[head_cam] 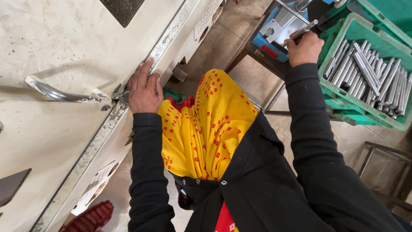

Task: The person sits on the floor and assembles cylindrical metal parts by hand, then inserts them into a machine. They retrieve additional parts from a green crate and continue inserting them into the machine's interior.

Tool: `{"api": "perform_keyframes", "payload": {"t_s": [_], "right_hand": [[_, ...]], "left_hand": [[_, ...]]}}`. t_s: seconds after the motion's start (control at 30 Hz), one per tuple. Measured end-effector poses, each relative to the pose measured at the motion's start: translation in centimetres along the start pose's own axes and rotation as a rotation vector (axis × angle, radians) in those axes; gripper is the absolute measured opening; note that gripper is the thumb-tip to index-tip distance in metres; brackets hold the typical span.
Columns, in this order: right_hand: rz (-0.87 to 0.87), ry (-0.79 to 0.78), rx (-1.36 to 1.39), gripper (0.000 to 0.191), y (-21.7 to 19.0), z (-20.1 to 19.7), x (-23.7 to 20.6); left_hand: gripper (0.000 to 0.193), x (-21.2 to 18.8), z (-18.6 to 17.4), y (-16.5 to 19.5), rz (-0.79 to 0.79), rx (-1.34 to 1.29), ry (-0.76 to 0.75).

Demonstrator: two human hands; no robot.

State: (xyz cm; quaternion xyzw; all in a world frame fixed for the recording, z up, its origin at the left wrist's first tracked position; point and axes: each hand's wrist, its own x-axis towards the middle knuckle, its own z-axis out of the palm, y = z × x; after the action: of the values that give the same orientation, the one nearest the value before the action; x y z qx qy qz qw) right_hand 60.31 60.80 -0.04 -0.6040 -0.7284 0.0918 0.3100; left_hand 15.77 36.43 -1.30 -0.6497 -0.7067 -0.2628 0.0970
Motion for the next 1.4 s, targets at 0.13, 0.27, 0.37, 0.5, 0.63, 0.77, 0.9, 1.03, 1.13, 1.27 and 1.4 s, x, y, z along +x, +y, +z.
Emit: {"api": "perform_keyframes", "payload": {"t_s": [0.13,0.27,0.37,0.5,0.63,0.77,0.9,1.03,1.13,1.27,1.4], "right_hand": [[0.019,0.016,-0.025,0.018,-0.2,0.2,-0.2],[0.032,0.025,-0.041,0.020,-0.3,0.3,-0.4],[0.054,0.069,0.013,0.019,-0.3,0.5,-0.3],[0.057,0.091,0.032,0.016,-0.1,1.0,0.6],[0.124,0.092,0.103,0.013,0.0,1.4,1.4],[0.150,0.093,0.208,0.009,-0.1,1.6,2.1],[0.181,0.100,0.249,0.009,-0.2,1.7,2.7],[0.178,0.097,0.265,0.009,-0.2,1.7,3.0],[0.164,0.098,0.246,0.009,-0.1,1.7,3.1],[0.172,0.092,0.210,0.011,-0.1,1.8,3.3],[0.161,0.103,0.141,0.012,0.0,2.0,3.6]], "left_hand": [[0.008,0.1,-0.2,0.2,0.000,0.008,0.002],[0.008,0.2,-0.3,0.2,0.007,0.008,0.011],[0.008,0.1,-0.3,0.1,0.003,0.012,0.007],[0.008,-0.1,-0.1,0.0,0.002,0.020,-0.006],[0.008,0.0,0.0,0.0,-0.006,0.019,-0.004],[0.009,0.0,0.0,0.0,-0.007,0.022,-0.006],[0.009,0.0,-0.1,0.0,-0.015,0.024,-0.005],[0.009,0.1,-0.1,0.0,-0.006,0.034,-0.004],[0.008,0.0,-0.2,0.1,-0.004,0.036,0.003],[0.008,-0.1,-0.3,0.2,-0.007,0.024,0.009],[0.008,0.1,-0.3,0.2,-0.010,0.020,0.005]]}}
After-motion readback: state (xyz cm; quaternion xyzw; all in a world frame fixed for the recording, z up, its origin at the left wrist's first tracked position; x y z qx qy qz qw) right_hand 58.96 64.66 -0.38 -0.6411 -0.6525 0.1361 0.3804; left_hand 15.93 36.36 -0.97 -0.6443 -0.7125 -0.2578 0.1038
